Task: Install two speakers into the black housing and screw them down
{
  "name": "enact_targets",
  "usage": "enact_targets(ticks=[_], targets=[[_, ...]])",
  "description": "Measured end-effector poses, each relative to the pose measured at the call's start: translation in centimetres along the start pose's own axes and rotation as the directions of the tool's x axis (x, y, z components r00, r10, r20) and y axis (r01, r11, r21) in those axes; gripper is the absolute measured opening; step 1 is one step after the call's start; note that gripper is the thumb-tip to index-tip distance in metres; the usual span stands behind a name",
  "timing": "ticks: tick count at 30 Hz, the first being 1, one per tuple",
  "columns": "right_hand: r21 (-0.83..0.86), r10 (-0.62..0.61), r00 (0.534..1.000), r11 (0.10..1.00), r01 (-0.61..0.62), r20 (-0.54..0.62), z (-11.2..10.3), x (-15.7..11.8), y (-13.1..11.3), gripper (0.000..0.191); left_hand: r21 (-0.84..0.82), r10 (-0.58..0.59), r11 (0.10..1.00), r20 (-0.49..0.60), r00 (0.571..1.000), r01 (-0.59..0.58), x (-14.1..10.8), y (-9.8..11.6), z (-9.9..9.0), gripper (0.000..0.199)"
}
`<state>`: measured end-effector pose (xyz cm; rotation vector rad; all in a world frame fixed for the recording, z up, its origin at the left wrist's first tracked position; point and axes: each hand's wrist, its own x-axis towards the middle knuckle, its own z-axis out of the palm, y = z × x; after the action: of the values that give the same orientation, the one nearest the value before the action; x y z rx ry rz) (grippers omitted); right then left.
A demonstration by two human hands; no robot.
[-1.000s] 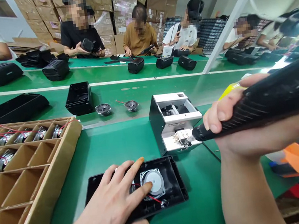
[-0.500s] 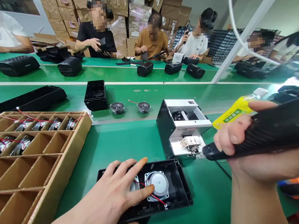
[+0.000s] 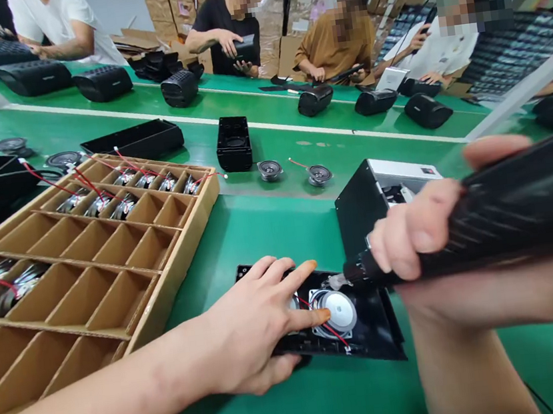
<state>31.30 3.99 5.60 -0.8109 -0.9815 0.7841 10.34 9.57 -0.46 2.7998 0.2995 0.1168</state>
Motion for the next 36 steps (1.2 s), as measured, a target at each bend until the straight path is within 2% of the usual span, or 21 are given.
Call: enact_targets(ticks=[2,4,8,11,21,24,28,32,36], targets=[[0.071,-0.033,0.999,0.997,0.03,0.043,0.8,0.1,2.0,0.05,0.002,0.004,1.0,0.006,1.0,-0.004,0.0,-0.1,0.2,0.066],[0.115,-0.006,0.998,0.993,-0.003,0.07,1.0,0.1,3.5,0.058,0.013,-0.003,1.0,0.02,1.0,0.003,0.0,-0.1,0.3,0.065],[0.114,-0.018,0.993,0.993,0.006,0.112,0.5,0.1,4.8,0.068,0.034,-0.002,0.999,0.003,1.0,0.002,0.0,-0.2,0.3,0.063],[0.11,0.009,0.997,0.994,-0.017,0.076,0.3,0.2,4.8,0.065,0.034,0.006,0.999,-0.007,1.0,-0.005,0.1,-0.1,0.3,0.063],[0.098,0.044,0.997,0.994,-0.05,0.059,0.4,0.1,4.3,0.065,0.053,0.005,0.999,0.012,1.0,-0.006,0.2,0.1,0.1,0.063],[0.111,0.053,0.996,0.992,-0.06,0.065,0.3,0.2,4.4,0.065,0.058,0.006,0.998,0.014,1.0,-0.007,0.3,0.2,0.0,0.063],[0.094,-0.007,0.996,0.996,-0.002,0.092,0.2,0.2,4.7,0.071,0.054,0.002,0.999,0.019,1.0,-0.003,0.5,0.4,-0.2,0.063],[0.105,0.053,0.994,0.993,-0.063,0.092,0.3,-0.1,4.5,0.067,0.047,-0.001,0.999,0.023,1.0,0.0,0.5,0.3,-0.3,0.062],[0.137,0.047,0.993,0.989,-0.061,0.104,0.4,-0.2,4.1,0.064,0.043,0.005,0.999,0.025,1.0,-0.006,0.3,0.1,-0.2,0.063]])
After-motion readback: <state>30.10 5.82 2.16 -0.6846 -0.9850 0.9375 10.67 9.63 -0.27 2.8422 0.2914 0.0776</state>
